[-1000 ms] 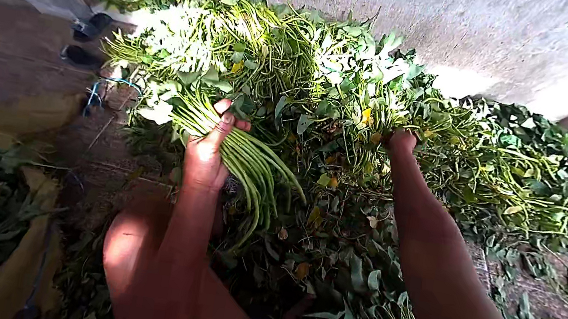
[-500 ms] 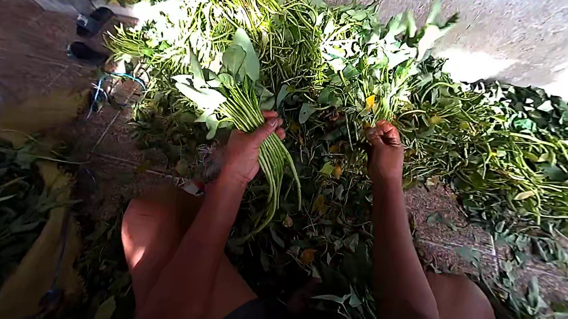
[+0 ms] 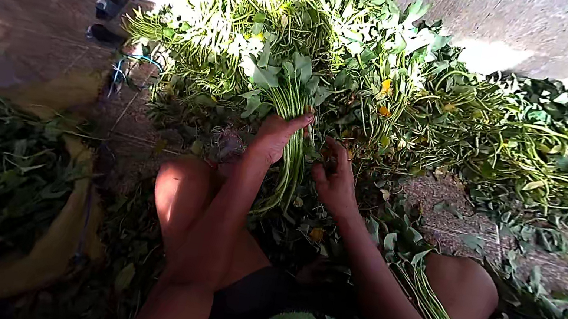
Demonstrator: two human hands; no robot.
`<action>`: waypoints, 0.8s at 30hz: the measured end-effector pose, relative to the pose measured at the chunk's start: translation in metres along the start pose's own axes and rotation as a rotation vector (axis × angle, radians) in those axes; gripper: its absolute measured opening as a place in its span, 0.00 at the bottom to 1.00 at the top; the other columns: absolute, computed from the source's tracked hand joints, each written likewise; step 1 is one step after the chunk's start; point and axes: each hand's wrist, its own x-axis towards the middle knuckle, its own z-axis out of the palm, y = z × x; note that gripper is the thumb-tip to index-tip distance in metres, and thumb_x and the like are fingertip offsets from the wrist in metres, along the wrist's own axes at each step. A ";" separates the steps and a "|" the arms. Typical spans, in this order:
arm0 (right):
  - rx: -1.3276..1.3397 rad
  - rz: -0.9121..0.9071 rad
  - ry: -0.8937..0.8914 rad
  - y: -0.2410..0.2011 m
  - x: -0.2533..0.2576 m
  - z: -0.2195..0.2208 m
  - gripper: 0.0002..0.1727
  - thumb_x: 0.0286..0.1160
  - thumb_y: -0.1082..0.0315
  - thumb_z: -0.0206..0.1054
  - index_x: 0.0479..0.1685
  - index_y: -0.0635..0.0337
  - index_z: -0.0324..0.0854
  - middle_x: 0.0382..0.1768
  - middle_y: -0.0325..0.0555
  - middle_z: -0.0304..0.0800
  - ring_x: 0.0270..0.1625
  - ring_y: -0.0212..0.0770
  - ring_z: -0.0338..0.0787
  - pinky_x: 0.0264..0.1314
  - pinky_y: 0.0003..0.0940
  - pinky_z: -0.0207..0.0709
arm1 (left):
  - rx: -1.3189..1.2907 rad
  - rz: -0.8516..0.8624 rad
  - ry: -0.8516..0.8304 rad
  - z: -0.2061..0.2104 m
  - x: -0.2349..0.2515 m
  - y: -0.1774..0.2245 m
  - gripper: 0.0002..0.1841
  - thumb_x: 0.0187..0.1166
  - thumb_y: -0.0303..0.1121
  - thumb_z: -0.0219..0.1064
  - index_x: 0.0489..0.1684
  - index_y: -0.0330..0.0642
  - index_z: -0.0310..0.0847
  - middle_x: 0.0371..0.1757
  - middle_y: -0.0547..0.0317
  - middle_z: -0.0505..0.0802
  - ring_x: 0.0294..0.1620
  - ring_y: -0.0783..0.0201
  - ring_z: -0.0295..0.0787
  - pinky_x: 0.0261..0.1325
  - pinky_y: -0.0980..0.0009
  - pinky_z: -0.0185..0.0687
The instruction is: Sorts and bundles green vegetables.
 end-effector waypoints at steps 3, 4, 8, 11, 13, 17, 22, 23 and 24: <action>-0.117 -0.131 0.046 -0.021 0.014 0.004 0.34 0.81 0.72 0.60 0.90 0.58 0.62 0.63 0.64 0.79 0.31 0.45 0.84 0.30 0.42 0.82 | 0.189 -0.019 0.012 0.006 -0.006 -0.002 0.11 0.76 0.31 0.76 0.51 0.38 0.85 0.41 0.60 0.92 0.43 0.70 0.88 0.53 0.70 0.85; -0.140 -0.135 0.027 -0.027 0.020 0.002 0.33 0.82 0.73 0.59 0.89 0.58 0.63 0.63 0.67 0.79 0.36 0.50 0.87 0.34 0.45 0.84 | 0.231 -0.014 0.003 0.006 -0.007 -0.003 0.14 0.75 0.32 0.77 0.54 0.37 0.84 0.45 0.57 0.91 0.47 0.69 0.88 0.58 0.67 0.84; -0.076 0.044 -0.189 -0.034 0.047 -0.015 0.25 0.84 0.68 0.62 0.80 0.62 0.72 0.60 0.59 0.88 0.57 0.50 0.89 0.60 0.49 0.81 | 0.199 -0.002 -0.022 0.001 -0.006 0.000 0.09 0.78 0.31 0.75 0.47 0.38 0.84 0.34 0.63 0.91 0.35 0.73 0.88 0.46 0.74 0.86; -0.071 0.154 -0.259 -0.034 0.047 -0.020 0.11 0.79 0.69 0.66 0.55 0.63 0.85 0.43 0.49 0.90 0.42 0.41 0.88 0.49 0.46 0.81 | 0.167 -0.005 0.008 -0.001 -0.006 0.002 0.08 0.79 0.32 0.74 0.44 0.38 0.85 0.29 0.64 0.90 0.30 0.73 0.87 0.41 0.75 0.86; -0.092 0.195 -0.286 -0.030 0.036 -0.023 0.08 0.78 0.68 0.70 0.47 0.63 0.85 0.32 0.48 0.86 0.31 0.40 0.82 0.36 0.43 0.77 | 0.113 0.017 0.100 -0.006 -0.004 0.006 0.07 0.79 0.31 0.73 0.44 0.38 0.84 0.29 0.64 0.90 0.29 0.73 0.86 0.39 0.76 0.86; -0.281 0.340 -0.397 0.026 0.009 -0.036 0.13 0.79 0.65 0.72 0.50 0.67 0.87 0.40 0.58 0.90 0.41 0.52 0.89 0.51 0.55 0.82 | -0.035 0.194 0.282 -0.039 0.005 0.028 0.04 0.81 0.29 0.70 0.44 0.39 0.83 0.30 0.64 0.90 0.27 0.72 0.86 0.37 0.75 0.87; -0.379 0.420 -0.445 0.056 0.003 -0.077 0.26 0.89 0.57 0.62 0.78 0.66 0.75 0.68 0.70 0.83 0.70 0.66 0.83 0.76 0.65 0.71 | -0.009 0.251 0.337 -0.045 0.003 0.030 0.05 0.81 0.29 0.71 0.45 0.40 0.82 0.29 0.65 0.89 0.27 0.72 0.86 0.37 0.75 0.87; -0.303 0.322 -0.373 0.046 0.003 -0.079 0.28 0.90 0.57 0.61 0.81 0.64 0.72 0.70 0.69 0.81 0.68 0.65 0.84 0.73 0.64 0.73 | -0.012 0.204 0.320 -0.040 0.003 0.026 0.05 0.81 0.30 0.71 0.46 0.40 0.82 0.30 0.65 0.89 0.28 0.72 0.86 0.37 0.75 0.87; -0.225 0.216 -0.329 0.034 0.004 -0.076 0.30 0.89 0.56 0.61 0.86 0.59 0.67 0.75 0.66 0.78 0.67 0.62 0.86 0.70 0.61 0.78 | -0.020 0.156 0.297 -0.034 0.003 0.022 0.05 0.82 0.30 0.71 0.46 0.40 0.81 0.30 0.64 0.89 0.28 0.72 0.86 0.37 0.75 0.87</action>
